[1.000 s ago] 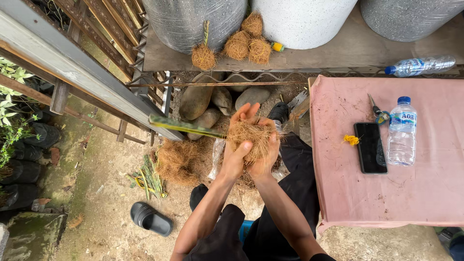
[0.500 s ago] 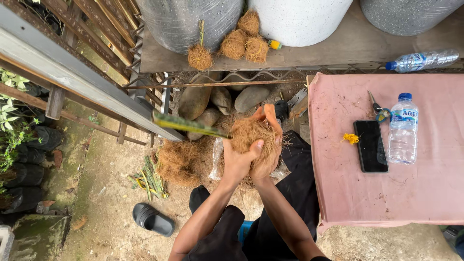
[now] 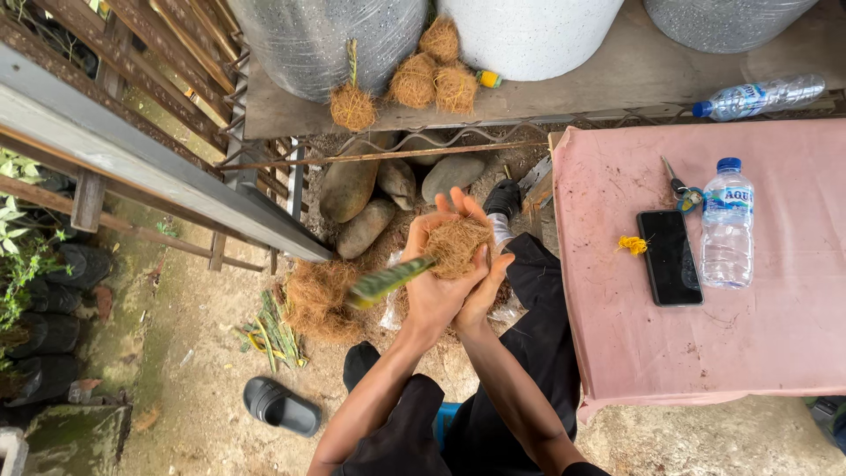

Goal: The person compresses a bundle of coconut coir into a ball, inserts a plant stem into the center, and secures it with a yellow rubber band. The finished unit is placed on a nearby table.

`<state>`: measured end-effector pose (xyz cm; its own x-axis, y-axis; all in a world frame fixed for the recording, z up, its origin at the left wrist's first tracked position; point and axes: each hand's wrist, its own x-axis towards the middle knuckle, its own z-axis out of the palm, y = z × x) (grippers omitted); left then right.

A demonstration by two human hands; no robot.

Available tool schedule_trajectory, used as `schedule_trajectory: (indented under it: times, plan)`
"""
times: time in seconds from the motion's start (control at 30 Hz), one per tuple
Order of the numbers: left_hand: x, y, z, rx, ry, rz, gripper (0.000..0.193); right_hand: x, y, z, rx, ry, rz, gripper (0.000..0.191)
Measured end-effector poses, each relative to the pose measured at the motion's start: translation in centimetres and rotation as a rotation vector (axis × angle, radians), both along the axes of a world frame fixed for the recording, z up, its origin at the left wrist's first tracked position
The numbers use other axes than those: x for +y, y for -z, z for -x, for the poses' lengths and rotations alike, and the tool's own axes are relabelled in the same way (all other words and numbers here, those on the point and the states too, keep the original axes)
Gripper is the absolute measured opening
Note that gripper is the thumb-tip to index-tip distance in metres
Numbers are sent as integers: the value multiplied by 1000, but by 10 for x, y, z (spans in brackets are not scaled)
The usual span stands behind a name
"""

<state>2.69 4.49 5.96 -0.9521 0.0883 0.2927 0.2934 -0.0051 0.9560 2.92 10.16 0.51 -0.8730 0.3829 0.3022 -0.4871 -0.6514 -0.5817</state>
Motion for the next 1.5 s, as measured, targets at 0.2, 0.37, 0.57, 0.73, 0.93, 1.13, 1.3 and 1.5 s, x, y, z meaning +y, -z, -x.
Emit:
schedule_trajectory:
  times: [0.2,0.37,0.57,0.73,0.93,1.13,1.3,1.5]
  plan:
    - [3,14,11,270,-134,337,61,14,-4,0,-191,-230,120,83]
    - [8,28,18,352,-151,452,61,32,4,4,-387,-400,424,71]
    - [0,25,20,222,-20,664,63,44,34,13,-625,-382,484,51]
    - [-12,18,12,340,121,762,89,58,71,17,-461,-485,407,52]
    - [-21,28,46,555,194,676,101,64,124,12,-301,-512,401,57]
    - [2,50,53,494,262,666,86,83,112,12,-400,-420,539,53]
    - [44,63,47,227,219,395,63,91,63,17,-524,-175,332,57]
    - [95,68,50,222,152,305,57,114,42,22,-440,73,347,51]
